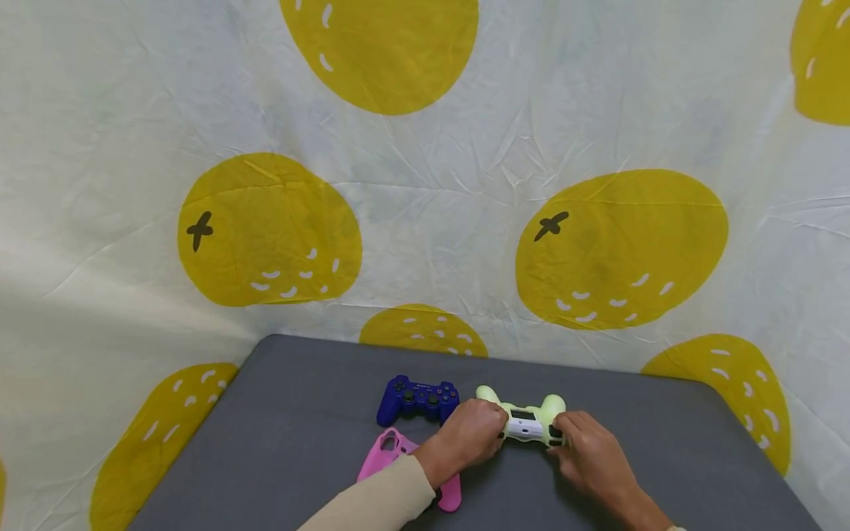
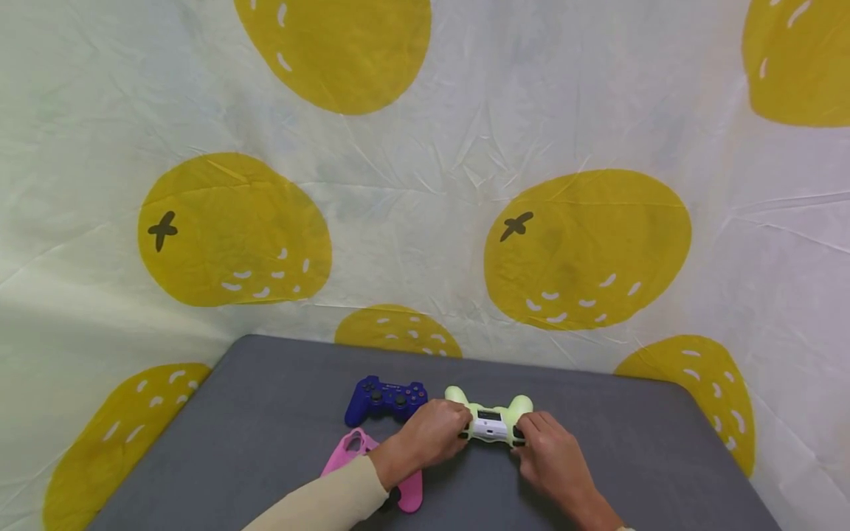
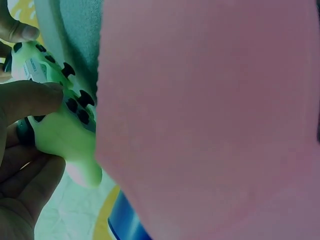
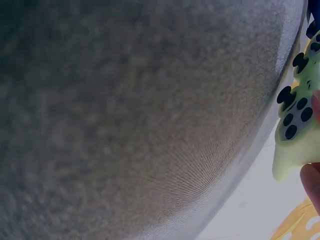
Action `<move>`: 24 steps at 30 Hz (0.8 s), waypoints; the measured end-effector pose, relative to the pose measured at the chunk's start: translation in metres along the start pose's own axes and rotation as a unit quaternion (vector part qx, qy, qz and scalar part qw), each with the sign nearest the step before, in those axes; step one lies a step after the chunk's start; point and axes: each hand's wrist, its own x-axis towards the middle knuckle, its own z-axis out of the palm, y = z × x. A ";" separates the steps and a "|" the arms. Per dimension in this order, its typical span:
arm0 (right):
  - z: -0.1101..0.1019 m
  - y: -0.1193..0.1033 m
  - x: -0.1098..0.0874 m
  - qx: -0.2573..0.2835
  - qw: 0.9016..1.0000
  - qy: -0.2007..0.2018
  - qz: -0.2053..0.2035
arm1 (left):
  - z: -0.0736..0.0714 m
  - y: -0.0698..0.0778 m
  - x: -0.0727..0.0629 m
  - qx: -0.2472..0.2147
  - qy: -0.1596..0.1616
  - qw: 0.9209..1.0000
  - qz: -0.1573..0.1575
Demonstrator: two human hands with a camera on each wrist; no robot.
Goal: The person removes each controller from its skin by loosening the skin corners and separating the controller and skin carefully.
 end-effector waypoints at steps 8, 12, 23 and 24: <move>0.003 0.000 0.002 0.008 1.000 -0.007 0.009 | 0.000 -0.002 0.000 -0.019 -0.008 1.000 -0.007; 0.003 0.000 0.003 0.013 0.999 -0.027 0.037 | -0.001 -0.002 0.003 -0.024 -0.014 0.999 -0.018; -0.007 0.005 0.024 0.035 0.990 -0.121 0.070 | -0.003 -0.003 0.011 -0.026 -0.049 0.997 -0.054; -0.009 0.006 0.027 0.036 0.988 -0.135 0.068 | -0.003 -0.003 0.012 -0.024 -0.047 0.997 -0.057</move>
